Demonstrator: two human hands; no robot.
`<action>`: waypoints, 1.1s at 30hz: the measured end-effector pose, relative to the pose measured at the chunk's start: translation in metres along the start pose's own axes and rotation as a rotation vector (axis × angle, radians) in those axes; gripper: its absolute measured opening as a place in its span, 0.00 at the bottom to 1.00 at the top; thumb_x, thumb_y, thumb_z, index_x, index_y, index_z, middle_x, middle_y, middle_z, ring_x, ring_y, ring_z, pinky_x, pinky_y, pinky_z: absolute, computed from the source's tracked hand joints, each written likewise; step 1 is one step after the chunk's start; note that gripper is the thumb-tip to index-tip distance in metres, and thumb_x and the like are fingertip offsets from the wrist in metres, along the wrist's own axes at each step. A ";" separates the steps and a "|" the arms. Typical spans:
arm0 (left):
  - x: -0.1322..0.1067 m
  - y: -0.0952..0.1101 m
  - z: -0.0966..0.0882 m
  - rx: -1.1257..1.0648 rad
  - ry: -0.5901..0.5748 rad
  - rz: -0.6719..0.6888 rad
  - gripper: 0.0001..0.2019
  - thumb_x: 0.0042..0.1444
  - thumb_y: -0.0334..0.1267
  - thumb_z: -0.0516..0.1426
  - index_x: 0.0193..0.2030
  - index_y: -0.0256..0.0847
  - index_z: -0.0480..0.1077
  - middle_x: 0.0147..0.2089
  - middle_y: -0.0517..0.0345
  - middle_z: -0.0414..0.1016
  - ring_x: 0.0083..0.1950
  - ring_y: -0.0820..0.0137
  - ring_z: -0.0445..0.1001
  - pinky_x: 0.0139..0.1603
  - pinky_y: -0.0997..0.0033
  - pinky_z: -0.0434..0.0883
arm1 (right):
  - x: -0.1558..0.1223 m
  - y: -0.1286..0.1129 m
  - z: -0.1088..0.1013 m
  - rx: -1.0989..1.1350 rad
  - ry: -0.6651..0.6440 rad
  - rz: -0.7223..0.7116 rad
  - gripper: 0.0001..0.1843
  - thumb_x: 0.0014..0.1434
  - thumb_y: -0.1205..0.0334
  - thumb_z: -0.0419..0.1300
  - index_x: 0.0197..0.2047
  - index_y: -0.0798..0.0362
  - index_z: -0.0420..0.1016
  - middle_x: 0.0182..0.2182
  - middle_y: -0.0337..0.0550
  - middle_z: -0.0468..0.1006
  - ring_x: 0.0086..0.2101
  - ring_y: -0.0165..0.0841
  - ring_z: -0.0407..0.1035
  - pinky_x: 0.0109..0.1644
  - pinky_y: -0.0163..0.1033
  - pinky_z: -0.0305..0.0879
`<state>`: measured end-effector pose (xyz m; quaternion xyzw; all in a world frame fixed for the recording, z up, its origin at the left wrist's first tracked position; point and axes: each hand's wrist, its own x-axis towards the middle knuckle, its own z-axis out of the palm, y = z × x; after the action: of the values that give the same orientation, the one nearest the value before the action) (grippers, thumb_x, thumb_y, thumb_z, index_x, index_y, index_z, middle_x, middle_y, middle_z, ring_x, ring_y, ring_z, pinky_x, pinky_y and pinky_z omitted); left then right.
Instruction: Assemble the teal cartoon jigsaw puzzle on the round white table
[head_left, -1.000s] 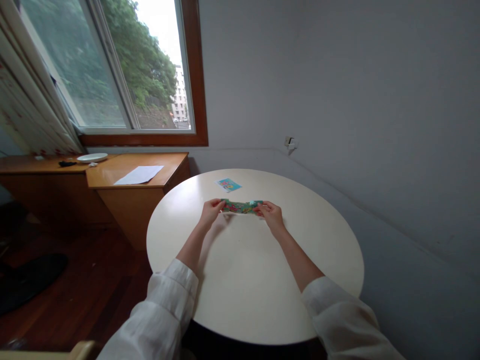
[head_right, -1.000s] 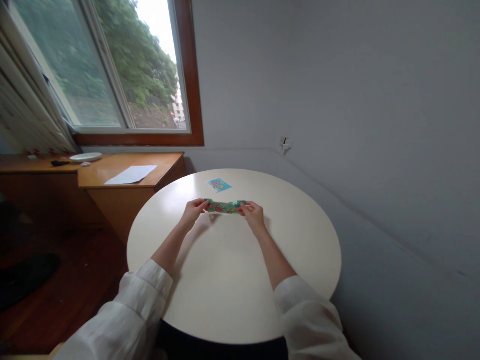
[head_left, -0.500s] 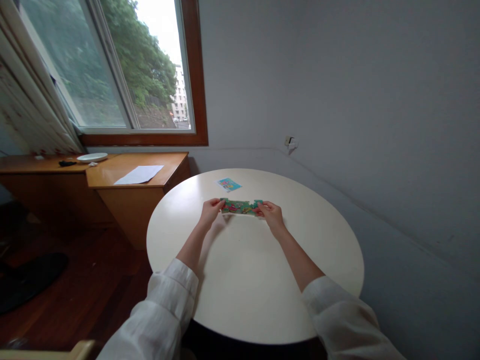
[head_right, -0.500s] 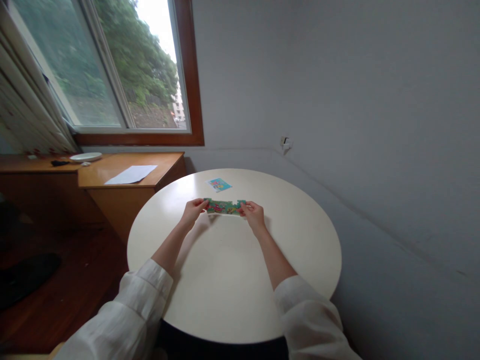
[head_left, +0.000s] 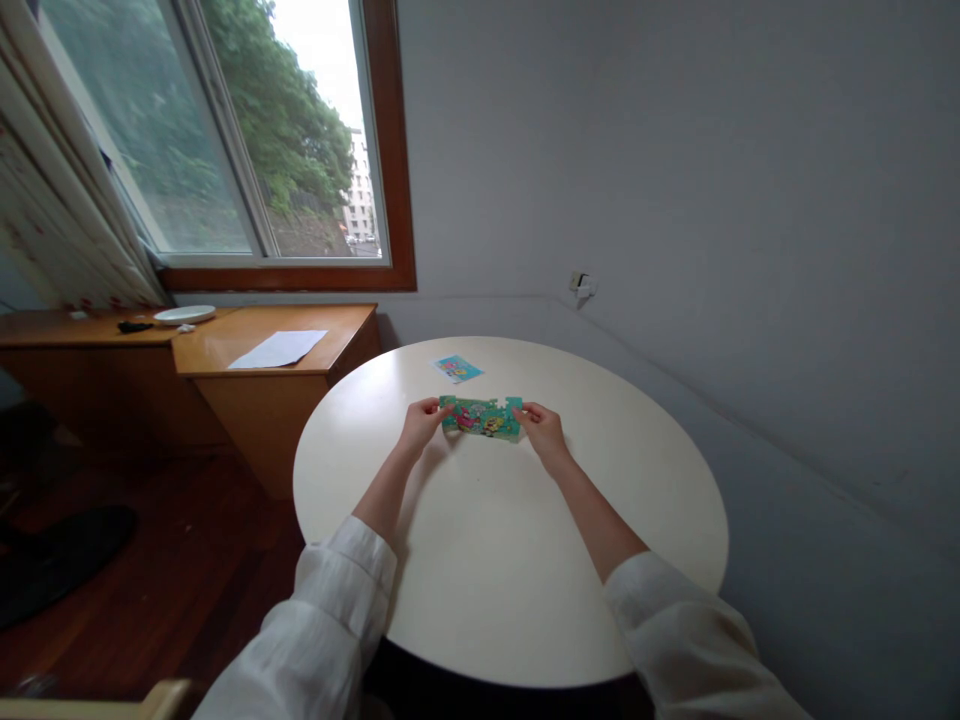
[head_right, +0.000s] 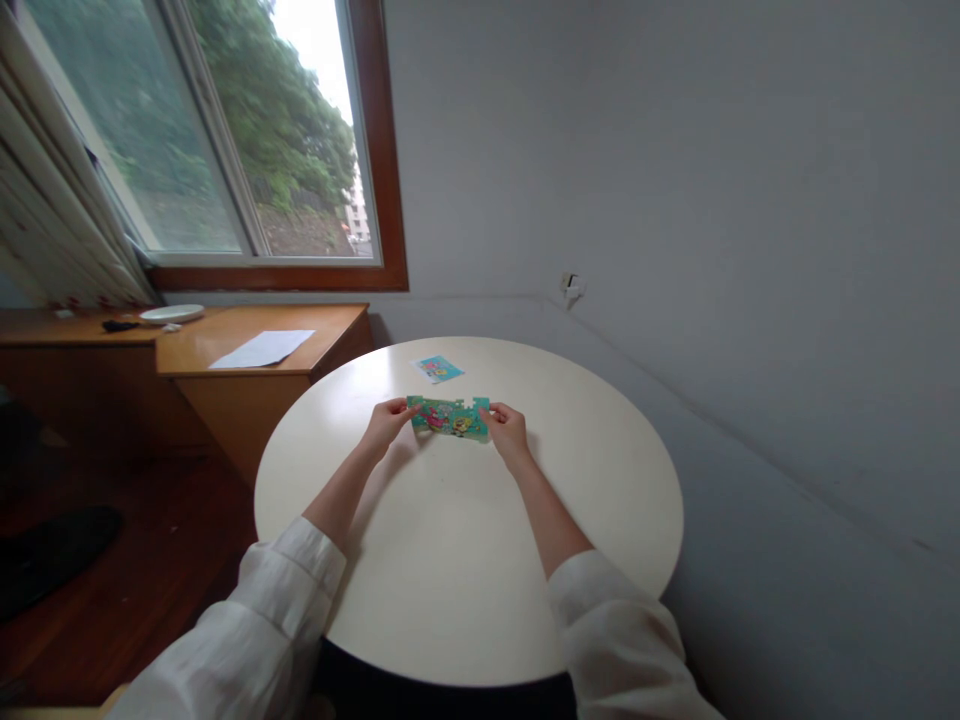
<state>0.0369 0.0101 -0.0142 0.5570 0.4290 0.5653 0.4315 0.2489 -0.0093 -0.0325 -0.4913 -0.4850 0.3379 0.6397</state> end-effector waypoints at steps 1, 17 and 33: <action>0.000 -0.001 0.000 -0.003 -0.008 -0.001 0.14 0.34 0.46 0.65 0.23 0.36 0.73 0.18 0.62 0.66 0.23 0.75 0.61 0.24 0.75 0.56 | 0.001 0.001 -0.001 -0.013 0.013 -0.015 0.21 0.34 0.45 0.65 0.25 0.55 0.74 0.14 0.34 0.67 0.19 0.27 0.60 0.23 0.33 0.54; 0.002 -0.006 0.003 -0.111 -0.020 -0.026 0.20 0.34 0.50 0.65 0.27 0.34 0.74 0.26 0.54 0.76 0.29 0.68 0.71 0.32 0.69 0.67 | 0.004 0.009 -0.001 -0.005 0.039 -0.045 0.20 0.38 0.46 0.63 0.25 0.56 0.76 0.25 0.41 0.77 0.28 0.31 0.67 0.32 0.35 0.61; -0.001 -0.003 0.003 -0.183 -0.045 -0.029 0.22 0.32 0.49 0.66 0.31 0.34 0.75 0.32 0.52 0.78 0.34 0.65 0.74 0.38 0.64 0.70 | 0.007 0.010 -0.002 0.095 0.127 -0.038 0.21 0.36 0.46 0.64 0.27 0.56 0.74 0.25 0.42 0.77 0.28 0.32 0.70 0.33 0.37 0.64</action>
<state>0.0403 0.0103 -0.0174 0.5214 0.3738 0.5831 0.4984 0.2531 -0.0009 -0.0406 -0.4716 -0.4363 0.3163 0.6980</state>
